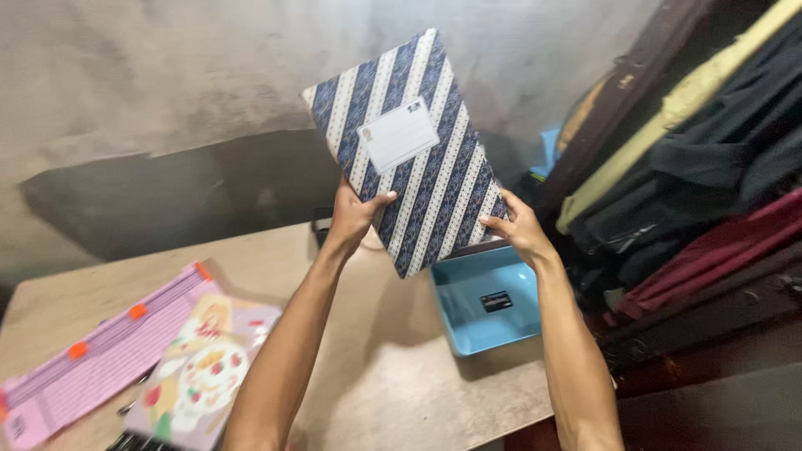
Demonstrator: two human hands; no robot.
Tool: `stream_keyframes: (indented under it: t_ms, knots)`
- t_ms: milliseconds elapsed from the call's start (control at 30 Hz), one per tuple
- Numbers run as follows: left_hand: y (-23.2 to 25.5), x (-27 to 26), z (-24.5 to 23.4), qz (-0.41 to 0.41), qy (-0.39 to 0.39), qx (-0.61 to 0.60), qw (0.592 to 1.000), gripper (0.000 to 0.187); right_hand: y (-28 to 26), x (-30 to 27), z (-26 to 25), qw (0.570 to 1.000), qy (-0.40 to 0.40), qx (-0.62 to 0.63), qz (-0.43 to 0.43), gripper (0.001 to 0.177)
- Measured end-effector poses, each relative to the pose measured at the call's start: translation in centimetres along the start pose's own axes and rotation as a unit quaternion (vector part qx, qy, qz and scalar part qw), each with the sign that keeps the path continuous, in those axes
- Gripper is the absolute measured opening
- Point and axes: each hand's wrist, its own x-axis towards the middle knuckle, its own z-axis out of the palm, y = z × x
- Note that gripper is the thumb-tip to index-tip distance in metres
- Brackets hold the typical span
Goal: The person organizes stationery items on a table by flipping through notebooks, rearranging a small spiral pad, and placing items into a blue storage bin.
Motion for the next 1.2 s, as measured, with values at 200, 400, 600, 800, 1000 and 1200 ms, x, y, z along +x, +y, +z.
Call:
stream_keyframes:
  t_ms: [200,400,600,800,1000,1200]
  knots:
    - [-3.6,7.2,6.8,0.096,-0.05,0.139,0.984,0.089,4.9,4.5,-9.0,0.992,0.079,-0.062,-0.079,0.067]
    - [-9.0,10.5,9.5,-0.013,-0.006,0.275,0.961,0.097,9.3,6.7,-13.5,0.966,0.128,-0.216,0.065,0.06]
    - [-14.2,11.5,9.0,-0.081,0.007,0.314,0.946,0.087,12.5,8.4,-13.2,0.899,0.127,-0.412,0.079,0.07]
    - [-16.9,12.0,8.1,-0.138,0.007,0.331,0.934,0.084,13.3,8.4,-11.5,0.91,0.114,-0.36,0.172,0.06]
    - [-18.6,12.0,8.1,-0.116,0.002,0.384,0.916,0.08,14.1,7.7,-11.2,0.886,0.115,-0.409,0.185,0.06]
    - [-18.2,11.5,8.3,-0.09,0.023,0.442,0.892,0.084,15.0,7.8,-11.0,0.887,0.096,-0.416,0.177,0.059]
